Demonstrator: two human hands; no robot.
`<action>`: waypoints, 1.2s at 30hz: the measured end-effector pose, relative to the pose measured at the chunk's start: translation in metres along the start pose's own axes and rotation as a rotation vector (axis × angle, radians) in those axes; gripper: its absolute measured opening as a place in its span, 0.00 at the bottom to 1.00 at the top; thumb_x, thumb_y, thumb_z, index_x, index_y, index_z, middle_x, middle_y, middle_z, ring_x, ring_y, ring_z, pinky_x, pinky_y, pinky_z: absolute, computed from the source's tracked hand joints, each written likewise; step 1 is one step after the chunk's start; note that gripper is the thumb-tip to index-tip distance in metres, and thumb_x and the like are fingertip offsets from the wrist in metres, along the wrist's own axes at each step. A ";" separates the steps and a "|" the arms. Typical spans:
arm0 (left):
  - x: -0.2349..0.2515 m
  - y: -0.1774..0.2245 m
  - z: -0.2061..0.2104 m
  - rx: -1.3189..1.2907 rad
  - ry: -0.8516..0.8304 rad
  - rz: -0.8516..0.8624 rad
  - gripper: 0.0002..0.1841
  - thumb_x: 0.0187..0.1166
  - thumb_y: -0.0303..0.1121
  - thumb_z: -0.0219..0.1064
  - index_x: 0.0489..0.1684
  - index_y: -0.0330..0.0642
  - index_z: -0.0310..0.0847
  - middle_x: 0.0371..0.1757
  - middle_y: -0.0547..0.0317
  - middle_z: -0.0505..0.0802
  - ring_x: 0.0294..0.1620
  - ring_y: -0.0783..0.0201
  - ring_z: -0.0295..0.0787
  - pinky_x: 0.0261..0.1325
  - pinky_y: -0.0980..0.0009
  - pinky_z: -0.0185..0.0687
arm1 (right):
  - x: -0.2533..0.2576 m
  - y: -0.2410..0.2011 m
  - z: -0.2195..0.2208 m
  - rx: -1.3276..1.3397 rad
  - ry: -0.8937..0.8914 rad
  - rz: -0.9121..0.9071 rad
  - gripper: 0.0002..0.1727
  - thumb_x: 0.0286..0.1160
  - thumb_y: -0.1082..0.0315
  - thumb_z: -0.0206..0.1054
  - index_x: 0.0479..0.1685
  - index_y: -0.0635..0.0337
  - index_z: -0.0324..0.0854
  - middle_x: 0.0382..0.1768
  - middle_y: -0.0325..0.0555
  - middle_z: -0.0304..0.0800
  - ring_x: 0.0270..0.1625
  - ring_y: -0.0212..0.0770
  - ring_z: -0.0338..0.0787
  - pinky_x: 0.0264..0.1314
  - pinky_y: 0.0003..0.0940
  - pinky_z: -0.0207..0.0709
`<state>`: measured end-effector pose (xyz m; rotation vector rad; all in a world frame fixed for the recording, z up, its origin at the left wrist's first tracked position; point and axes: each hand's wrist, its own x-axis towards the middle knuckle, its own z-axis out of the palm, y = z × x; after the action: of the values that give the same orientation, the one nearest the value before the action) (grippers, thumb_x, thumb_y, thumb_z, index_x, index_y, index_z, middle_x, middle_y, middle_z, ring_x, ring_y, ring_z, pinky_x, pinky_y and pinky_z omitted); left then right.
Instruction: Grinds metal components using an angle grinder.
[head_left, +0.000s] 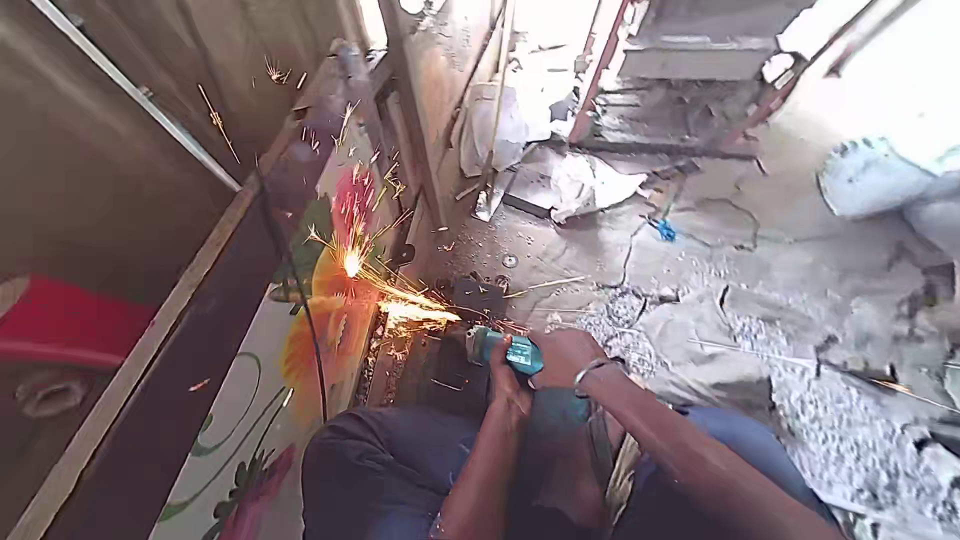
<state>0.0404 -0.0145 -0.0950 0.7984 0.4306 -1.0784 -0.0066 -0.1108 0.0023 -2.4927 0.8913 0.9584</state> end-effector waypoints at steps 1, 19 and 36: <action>0.001 -0.001 -0.001 -0.021 -0.006 -0.009 0.16 0.88 0.43 0.53 0.53 0.39 0.76 0.39 0.49 0.90 0.37 0.56 0.90 0.40 0.59 0.89 | 0.002 0.000 -0.001 -0.004 -0.011 0.004 0.42 0.55 0.40 0.81 0.71 0.53 0.80 0.57 0.60 0.91 0.62 0.65 0.90 0.61 0.69 0.79; -0.003 0.001 -0.013 0.026 -0.041 -0.034 0.14 0.88 0.40 0.55 0.55 0.39 0.78 0.40 0.51 0.90 0.39 0.59 0.88 0.44 0.60 0.86 | 0.011 -0.007 0.021 -0.076 0.014 0.066 0.51 0.48 0.32 0.81 0.81 0.39 0.73 0.59 0.55 0.94 0.62 0.61 0.92 0.61 0.67 0.82; 0.008 0.005 -0.011 0.044 0.012 -0.047 0.15 0.86 0.41 0.59 0.54 0.38 0.81 0.42 0.49 0.90 0.42 0.59 0.88 0.48 0.59 0.85 | 0.026 -0.009 0.022 -0.053 0.038 0.087 0.47 0.49 0.37 0.81 0.80 0.37 0.76 0.58 0.53 0.94 0.61 0.60 0.93 0.60 0.67 0.82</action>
<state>0.0492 -0.0105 -0.1058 0.8372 0.4386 -1.1300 0.0031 -0.1043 -0.0308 -2.5432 1.0062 0.9776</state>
